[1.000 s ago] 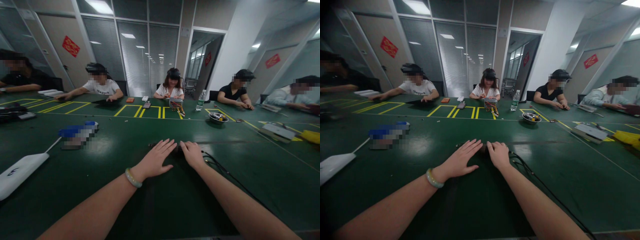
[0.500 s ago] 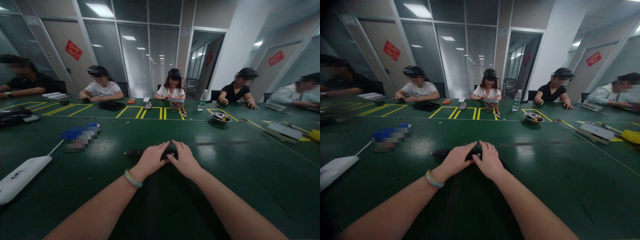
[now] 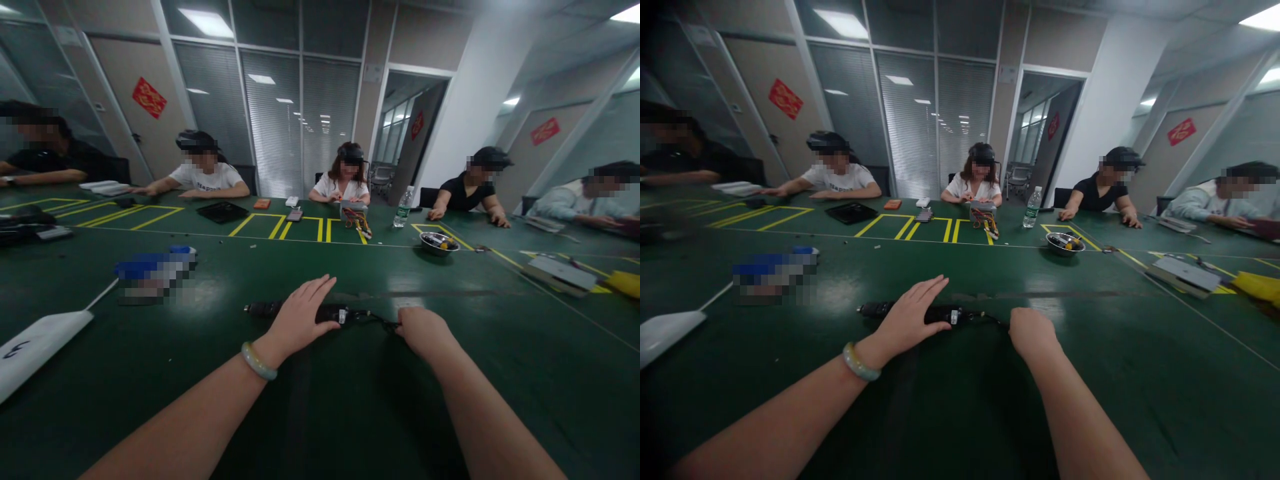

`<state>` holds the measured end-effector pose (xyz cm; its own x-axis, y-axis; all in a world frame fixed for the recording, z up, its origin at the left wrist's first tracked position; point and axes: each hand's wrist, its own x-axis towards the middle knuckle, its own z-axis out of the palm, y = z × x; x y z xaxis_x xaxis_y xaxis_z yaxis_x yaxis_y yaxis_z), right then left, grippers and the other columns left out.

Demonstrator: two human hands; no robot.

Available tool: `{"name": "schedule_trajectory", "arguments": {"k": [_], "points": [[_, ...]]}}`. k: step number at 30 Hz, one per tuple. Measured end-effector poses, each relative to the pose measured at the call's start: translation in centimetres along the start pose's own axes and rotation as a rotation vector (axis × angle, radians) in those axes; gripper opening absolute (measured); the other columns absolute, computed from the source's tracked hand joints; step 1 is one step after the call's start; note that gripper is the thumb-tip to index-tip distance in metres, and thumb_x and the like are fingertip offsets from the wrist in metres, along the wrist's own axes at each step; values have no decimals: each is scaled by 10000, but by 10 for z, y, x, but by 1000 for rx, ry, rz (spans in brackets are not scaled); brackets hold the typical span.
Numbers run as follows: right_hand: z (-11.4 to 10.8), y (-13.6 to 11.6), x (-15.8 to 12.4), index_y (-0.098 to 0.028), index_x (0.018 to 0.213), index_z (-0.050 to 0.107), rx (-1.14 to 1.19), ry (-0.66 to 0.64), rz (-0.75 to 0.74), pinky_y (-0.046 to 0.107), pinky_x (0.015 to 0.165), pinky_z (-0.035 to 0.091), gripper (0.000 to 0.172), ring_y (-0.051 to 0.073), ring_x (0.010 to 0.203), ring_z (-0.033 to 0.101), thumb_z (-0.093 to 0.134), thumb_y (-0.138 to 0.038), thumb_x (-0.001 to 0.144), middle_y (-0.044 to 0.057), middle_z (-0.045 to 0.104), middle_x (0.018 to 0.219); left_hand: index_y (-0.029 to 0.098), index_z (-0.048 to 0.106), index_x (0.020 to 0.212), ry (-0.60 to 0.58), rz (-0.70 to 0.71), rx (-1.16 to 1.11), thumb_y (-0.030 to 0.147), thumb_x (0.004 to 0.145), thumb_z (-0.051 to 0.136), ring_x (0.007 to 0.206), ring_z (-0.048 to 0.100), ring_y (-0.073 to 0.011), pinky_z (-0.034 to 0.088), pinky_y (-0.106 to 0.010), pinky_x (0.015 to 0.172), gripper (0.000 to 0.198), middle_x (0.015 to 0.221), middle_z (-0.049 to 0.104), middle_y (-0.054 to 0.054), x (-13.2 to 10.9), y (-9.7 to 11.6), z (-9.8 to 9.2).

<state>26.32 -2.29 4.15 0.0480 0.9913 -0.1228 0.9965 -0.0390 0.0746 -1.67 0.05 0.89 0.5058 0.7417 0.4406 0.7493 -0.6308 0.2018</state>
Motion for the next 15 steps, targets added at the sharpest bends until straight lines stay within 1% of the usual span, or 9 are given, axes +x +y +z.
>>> {"name": "schedule_trajectory", "arguments": {"k": [3,4,6,8,10,13,15], "points": [[6,1,17,-194,890,701,86,88,65,363,727,468,146,290,877,655,569,-255,879,121,687,908,280,401,1403,-104,20,-19,549,896,519,1122,552,-263,416,-439,969,587,1279,571,-69,-1,-1,1],[8,2,23,-213,915,705,123,123,72,356,721,465,178,280,867,655,537,-270,903,108,688,900,281,434,1376,-126,25,-23,518,909,514,1095,564,-257,423,-439,956,529,1247,588,-63,-1,-2,2],[11,3,33,-253,999,704,192,198,63,334,719,457,241,253,861,650,474,-303,948,81,692,920,281,455,1355,-136,22,-26,470,918,522,1091,563,-254,423,-443,950,480,1234,593,-57,0,-3,4],[14,4,39,-282,1070,692,241,257,30,312,715,448,276,232,866,642,440,-342,974,57,692,956,282,454,1355,-144,17,-30,437,916,539,1105,556,-255,420,-441,954,473,1241,590,-56,0,-5,4],[16,3,41,-297,1098,686,267,306,-15,298,707,440,282,219,869,632,440,-368,979,38,687,990,283,463,1348,-170,26,-39,415,905,563,1109,556,-254,418,-431,960,473,1240,592,-56,0,-10,0],[16,-3,35,-300,1100,695,279,378,-127,292,725,434,281,211,896,611,456,-386,979,29,670,1021,287,473,1340,-227,56,-68,390,893,586,1105,562,-241,417,-401,973,473,1233,598,-53,0,-21,-12],[14,-11,29,-295,1113,697,317,371,-208,280,738,429,282,197,891,601,466,-384,978,31,660,1020,290,480,1332,-268,62,-91,374,888,592,1108,565,-235,416,-392,983,465,1232,602,-47,-2,-30,-21]]}}
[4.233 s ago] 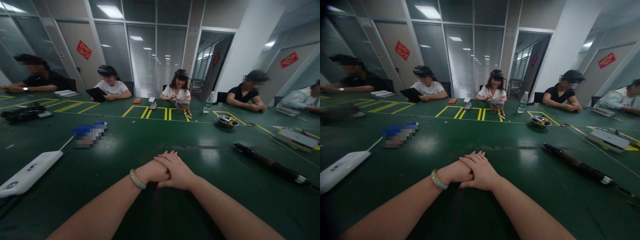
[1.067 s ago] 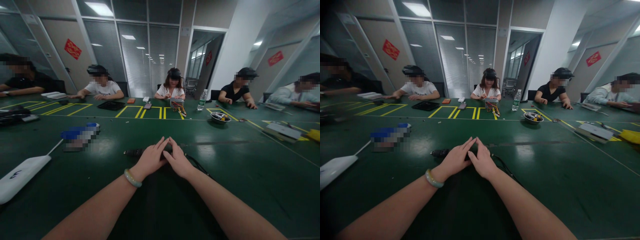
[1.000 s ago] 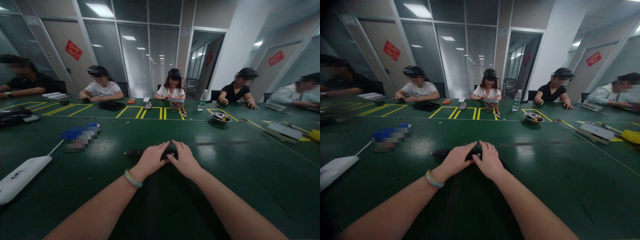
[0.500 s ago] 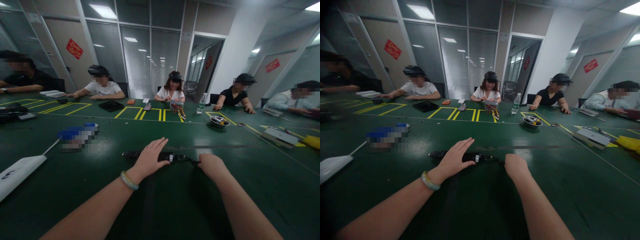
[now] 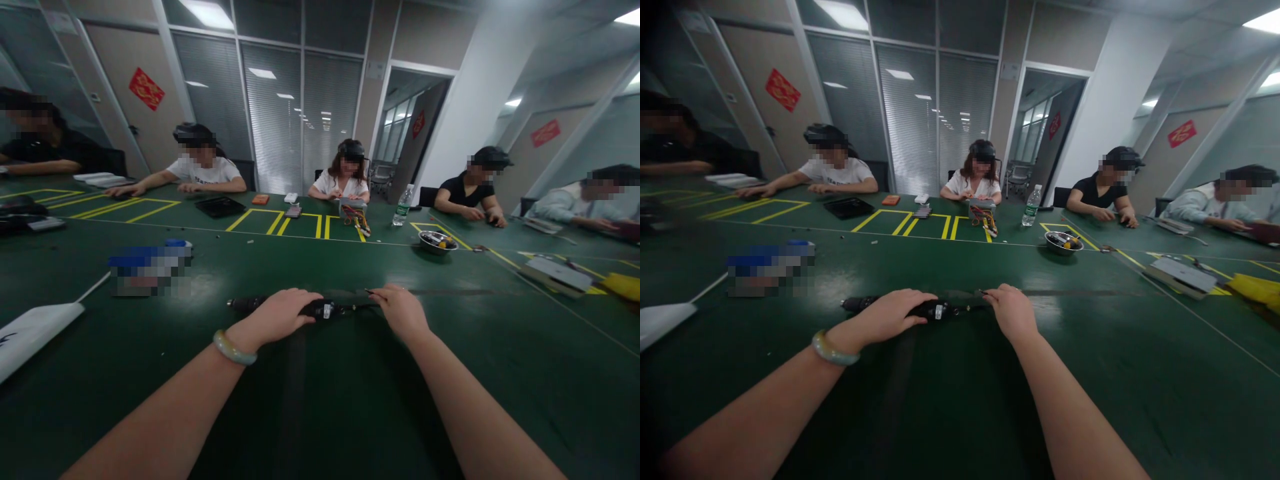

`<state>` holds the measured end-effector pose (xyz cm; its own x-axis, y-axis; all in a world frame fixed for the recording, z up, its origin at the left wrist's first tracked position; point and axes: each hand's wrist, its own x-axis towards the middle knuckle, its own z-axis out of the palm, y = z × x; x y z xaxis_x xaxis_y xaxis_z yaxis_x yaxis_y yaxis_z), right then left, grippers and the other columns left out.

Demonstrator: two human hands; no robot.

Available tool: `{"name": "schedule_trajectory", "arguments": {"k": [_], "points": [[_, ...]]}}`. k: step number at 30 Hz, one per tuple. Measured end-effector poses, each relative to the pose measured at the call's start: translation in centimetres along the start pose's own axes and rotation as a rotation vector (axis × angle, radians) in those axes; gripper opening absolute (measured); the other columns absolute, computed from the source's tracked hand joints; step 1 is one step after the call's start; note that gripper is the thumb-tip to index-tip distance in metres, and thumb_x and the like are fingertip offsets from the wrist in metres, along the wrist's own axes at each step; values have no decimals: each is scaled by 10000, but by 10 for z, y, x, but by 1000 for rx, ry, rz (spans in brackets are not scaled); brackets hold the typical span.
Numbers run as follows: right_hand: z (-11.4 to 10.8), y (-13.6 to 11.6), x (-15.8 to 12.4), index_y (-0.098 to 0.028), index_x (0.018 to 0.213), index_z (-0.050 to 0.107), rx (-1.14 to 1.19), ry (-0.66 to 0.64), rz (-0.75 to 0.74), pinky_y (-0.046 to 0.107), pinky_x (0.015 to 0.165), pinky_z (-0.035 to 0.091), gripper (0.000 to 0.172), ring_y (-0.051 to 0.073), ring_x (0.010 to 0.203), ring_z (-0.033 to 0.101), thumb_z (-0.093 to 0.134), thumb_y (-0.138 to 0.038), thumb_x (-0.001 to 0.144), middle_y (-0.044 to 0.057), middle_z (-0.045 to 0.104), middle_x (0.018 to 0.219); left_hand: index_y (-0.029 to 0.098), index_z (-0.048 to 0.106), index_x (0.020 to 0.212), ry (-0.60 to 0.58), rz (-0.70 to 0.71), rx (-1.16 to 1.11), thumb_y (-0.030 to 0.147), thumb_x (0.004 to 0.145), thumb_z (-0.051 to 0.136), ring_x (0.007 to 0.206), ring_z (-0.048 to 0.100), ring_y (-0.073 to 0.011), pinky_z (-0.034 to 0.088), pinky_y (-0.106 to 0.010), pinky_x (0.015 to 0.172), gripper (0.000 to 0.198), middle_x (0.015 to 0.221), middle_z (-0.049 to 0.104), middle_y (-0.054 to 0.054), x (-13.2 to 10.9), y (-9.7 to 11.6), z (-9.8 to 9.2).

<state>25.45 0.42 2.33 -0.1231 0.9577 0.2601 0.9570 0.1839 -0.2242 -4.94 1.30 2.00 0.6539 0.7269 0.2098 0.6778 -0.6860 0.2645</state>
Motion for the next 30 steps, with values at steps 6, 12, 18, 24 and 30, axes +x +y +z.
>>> {"name": "schedule_trajectory", "arguments": {"k": [6,12,18,24,30], "points": [[-1,-23,-4,-288,1135,690,271,-218,-85,242,695,412,254,156,818,609,510,-295,957,-2,681,939,242,523,1280,35,16,16,341,830,642,1148,551,-246,405,-396,1015,476,1264,588,-65,-7,3,-7],[6,-25,-5,-268,1090,641,382,-154,22,229,610,387,184,137,728,615,590,-261,913,-36,686,803,247,521,1260,177,63,86,363,841,647,1160,535,-241,414,-405,990,452,1267,583,-56,12,39,18],[10,-31,-7,-277,847,689,228,-61,-78,252,613,374,39,151,734,608,679,-240,848,-41,676,792,216,582,1032,190,46,173,200,865,589,948,571,-203,447,-352,827,168,1017,629,-31,19,44,30],[16,-38,-10,-263,816,702,177,-31,-170,259,633,401,42,149,741,610,717,-224,811,-36,679,817,205,587,947,217,51,203,205,848,602,888,548,-206,433,-350,777,100,936,614,-34,24,43,32],[19,-37,-11,-251,823,710,200,15,-214,260,681,428,57,145,760,614,734,-207,797,-34,685,848,218,592,960,229,61,152,240,864,590,898,555,-204,427,-356,786,98,955,620,-24,24,40,31]]}}
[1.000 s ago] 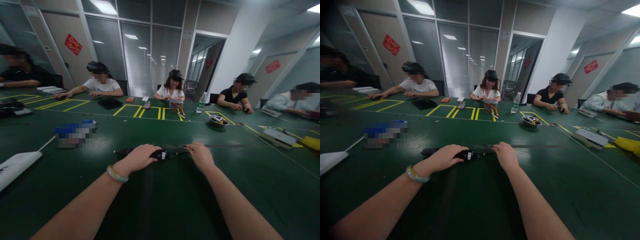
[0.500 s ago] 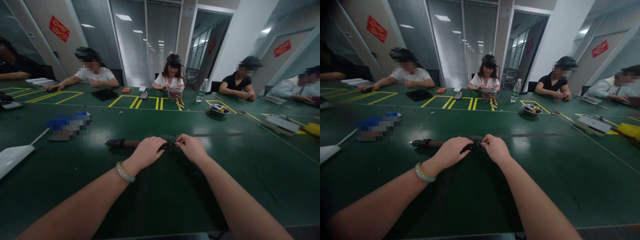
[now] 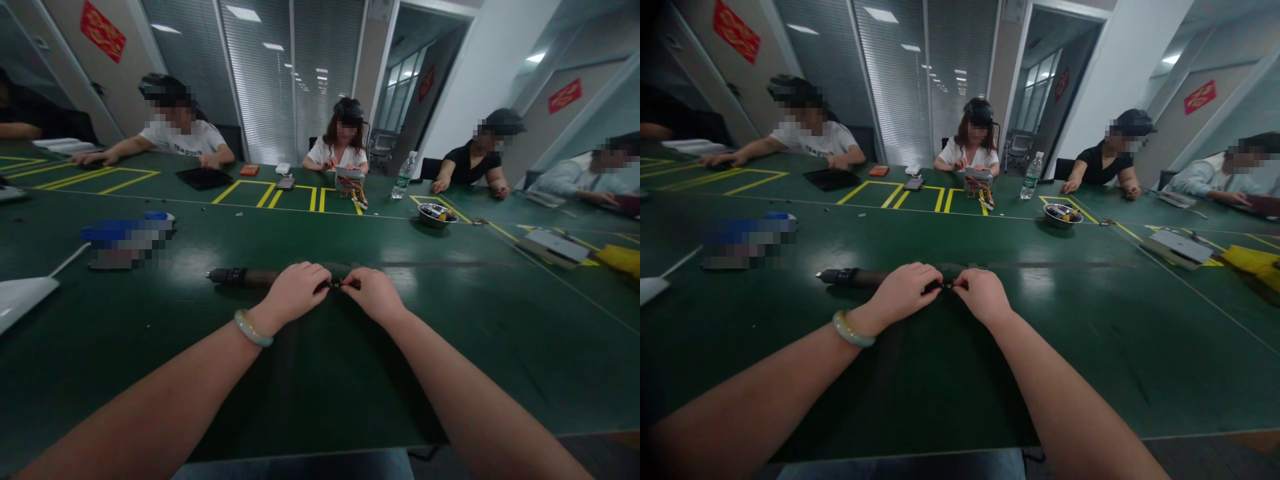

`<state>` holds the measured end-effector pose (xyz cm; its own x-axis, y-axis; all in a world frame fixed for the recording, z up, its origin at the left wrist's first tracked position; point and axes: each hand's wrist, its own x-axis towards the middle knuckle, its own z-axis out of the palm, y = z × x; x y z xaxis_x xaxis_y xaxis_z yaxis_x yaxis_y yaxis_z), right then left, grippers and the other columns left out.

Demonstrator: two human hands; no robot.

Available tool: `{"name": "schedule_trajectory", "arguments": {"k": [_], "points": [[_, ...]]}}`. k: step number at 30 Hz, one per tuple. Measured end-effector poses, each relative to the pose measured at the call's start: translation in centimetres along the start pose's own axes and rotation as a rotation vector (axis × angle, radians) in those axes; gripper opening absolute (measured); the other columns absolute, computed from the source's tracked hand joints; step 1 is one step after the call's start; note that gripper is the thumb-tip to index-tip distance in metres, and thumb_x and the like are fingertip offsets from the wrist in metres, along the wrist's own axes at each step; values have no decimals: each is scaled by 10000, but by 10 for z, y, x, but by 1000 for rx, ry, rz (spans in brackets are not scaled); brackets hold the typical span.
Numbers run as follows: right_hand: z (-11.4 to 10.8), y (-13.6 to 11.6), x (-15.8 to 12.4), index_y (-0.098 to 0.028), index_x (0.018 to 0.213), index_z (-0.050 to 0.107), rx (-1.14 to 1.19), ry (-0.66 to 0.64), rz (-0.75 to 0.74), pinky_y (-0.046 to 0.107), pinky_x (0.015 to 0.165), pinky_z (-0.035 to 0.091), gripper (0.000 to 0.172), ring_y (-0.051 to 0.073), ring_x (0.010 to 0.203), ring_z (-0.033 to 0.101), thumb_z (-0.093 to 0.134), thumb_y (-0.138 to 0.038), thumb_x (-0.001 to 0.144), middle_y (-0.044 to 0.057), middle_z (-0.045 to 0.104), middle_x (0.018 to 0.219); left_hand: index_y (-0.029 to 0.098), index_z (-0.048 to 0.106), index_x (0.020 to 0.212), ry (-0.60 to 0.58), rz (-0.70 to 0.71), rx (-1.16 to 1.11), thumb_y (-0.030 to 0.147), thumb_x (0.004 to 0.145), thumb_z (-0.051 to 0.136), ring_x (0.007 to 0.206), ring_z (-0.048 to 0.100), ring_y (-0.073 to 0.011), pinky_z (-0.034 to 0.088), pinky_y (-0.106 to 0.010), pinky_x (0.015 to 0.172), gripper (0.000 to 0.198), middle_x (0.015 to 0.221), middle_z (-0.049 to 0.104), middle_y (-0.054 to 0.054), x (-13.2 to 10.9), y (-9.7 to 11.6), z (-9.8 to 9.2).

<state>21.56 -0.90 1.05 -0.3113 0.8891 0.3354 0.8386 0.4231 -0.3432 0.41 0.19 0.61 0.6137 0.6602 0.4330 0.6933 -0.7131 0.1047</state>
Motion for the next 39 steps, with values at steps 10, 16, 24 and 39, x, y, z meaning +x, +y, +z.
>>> {"name": "schedule_trajectory", "arguments": {"k": [10,16,24,39], "points": [[11,-3,-1,-242,850,702,91,28,-24,280,760,438,50,159,814,623,725,-209,821,-29,692,867,222,608,969,-3,1,-66,270,877,582,917,568,-203,429,-353,807,107,961,637,-17,-1,-6,1],[11,-5,-2,-234,851,693,88,29,-16,267,705,436,24,153,790,618,708,-232,833,-20,684,855,215,618,944,7,-12,-75,280,879,583,902,571,-194,437,-343,802,99,946,639,-19,-1,-5,2],[14,-12,-2,-220,846,691,-1,62,15,285,743,434,14,169,802,620,680,-229,849,-2,684,855,210,624,936,19,-25,-41,278,885,578,897,578,-195,447,-351,805,97,938,639,-29,-1,-2,4],[6,-6,-4,-217,827,693,69,47,-13,259,697,427,18,145,756,611,702,-231,833,-12,682,836,211,632,949,16,-31,-71,272,878,590,930,586,-207,448,-368,834,103,960,651,-33,-2,-4,3]]}}
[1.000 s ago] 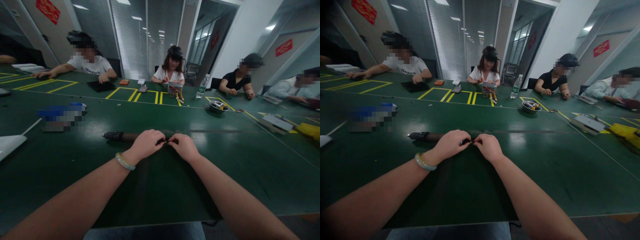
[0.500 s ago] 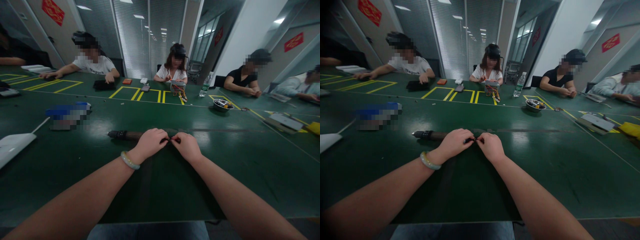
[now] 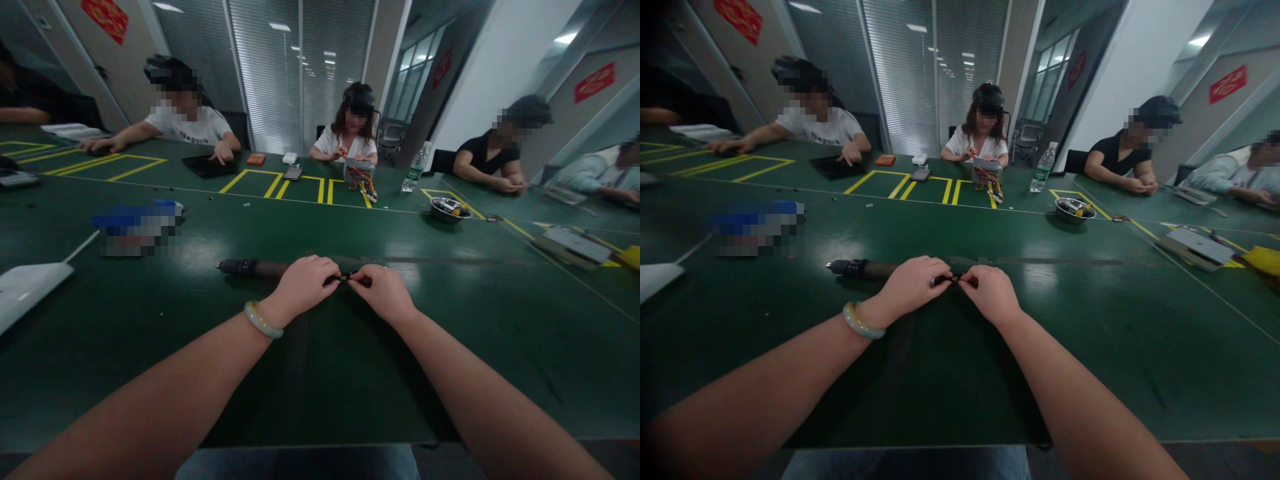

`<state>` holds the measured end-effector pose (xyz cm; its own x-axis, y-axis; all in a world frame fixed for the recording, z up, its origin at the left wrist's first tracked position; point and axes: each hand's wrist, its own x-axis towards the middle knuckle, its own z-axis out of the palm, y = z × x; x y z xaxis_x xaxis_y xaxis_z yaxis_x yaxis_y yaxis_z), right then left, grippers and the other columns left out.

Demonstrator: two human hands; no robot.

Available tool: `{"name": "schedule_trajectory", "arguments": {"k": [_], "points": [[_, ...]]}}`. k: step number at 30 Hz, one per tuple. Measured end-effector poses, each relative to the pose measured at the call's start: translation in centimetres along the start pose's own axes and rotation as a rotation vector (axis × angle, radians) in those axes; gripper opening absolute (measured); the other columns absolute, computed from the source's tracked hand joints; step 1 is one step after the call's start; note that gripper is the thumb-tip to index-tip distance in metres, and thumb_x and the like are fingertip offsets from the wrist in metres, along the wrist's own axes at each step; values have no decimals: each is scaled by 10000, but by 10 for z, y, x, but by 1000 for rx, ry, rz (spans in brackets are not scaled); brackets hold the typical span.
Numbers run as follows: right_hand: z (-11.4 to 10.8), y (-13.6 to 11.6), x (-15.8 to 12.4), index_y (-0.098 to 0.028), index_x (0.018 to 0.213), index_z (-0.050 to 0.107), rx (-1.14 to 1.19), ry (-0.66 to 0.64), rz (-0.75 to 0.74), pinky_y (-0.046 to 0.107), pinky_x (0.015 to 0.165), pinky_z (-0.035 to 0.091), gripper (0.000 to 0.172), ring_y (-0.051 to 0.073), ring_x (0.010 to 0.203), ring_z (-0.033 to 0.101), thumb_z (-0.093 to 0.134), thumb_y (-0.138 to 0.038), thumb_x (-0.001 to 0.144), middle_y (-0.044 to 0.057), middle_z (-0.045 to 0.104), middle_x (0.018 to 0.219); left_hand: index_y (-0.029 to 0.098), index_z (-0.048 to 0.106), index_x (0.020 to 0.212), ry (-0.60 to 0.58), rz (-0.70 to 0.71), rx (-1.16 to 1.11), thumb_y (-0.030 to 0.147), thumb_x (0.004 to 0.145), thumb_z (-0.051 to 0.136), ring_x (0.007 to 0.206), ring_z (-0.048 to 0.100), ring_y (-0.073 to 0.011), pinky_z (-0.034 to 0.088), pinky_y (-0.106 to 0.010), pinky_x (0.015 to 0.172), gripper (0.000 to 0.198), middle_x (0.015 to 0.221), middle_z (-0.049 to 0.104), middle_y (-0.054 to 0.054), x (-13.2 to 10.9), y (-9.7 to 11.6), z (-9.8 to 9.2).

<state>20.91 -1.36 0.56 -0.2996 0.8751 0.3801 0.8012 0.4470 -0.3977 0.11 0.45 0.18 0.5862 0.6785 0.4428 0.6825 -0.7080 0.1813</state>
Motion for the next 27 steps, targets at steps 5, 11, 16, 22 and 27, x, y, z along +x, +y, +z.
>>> {"name": "schedule_trajectory", "arguments": {"k": [5,11,16,22,27], "points": [[0,-1,-1,-212,824,685,-4,-2,-13,268,722,435,29,154,783,621,699,-232,839,-4,687,857,215,640,954,3,0,-21,301,890,572,926,586,-207,448,-370,842,127,964,653,-37,0,-1,1],[0,-1,-1,-214,837,683,-39,0,-10,278,738,438,20,163,805,624,682,-228,851,-1,685,859,216,641,979,4,-4,-27,299,892,572,936,586,-204,446,-368,845,138,969,656,-33,0,-1,1],[1,0,0,-210,825,676,-23,-2,-27,274,751,433,32,156,797,619,679,-225,854,-2,684,862,210,643,972,16,3,-30,310,896,566,922,589,-205,446,-365,833,147,971,660,-38,-1,-1,1],[2,0,0,-207,818,673,-43,5,-48,276,758,430,47,160,800,614,680,-231,857,3,684,858,217,646,969,9,2,-25,309,892,571,930,591,-204,447,-365,846,141,966,660,-34,0,-2,2],[1,-1,0,-206,816,675,-36,-7,-54,285,772,437,47,167,821,623,674,-227,858,9,688,867,215,653,975,18,2,-25,310,886,576,936,595,-205,451,-362,850,151,970,663,-38,0,-2,2]]}}
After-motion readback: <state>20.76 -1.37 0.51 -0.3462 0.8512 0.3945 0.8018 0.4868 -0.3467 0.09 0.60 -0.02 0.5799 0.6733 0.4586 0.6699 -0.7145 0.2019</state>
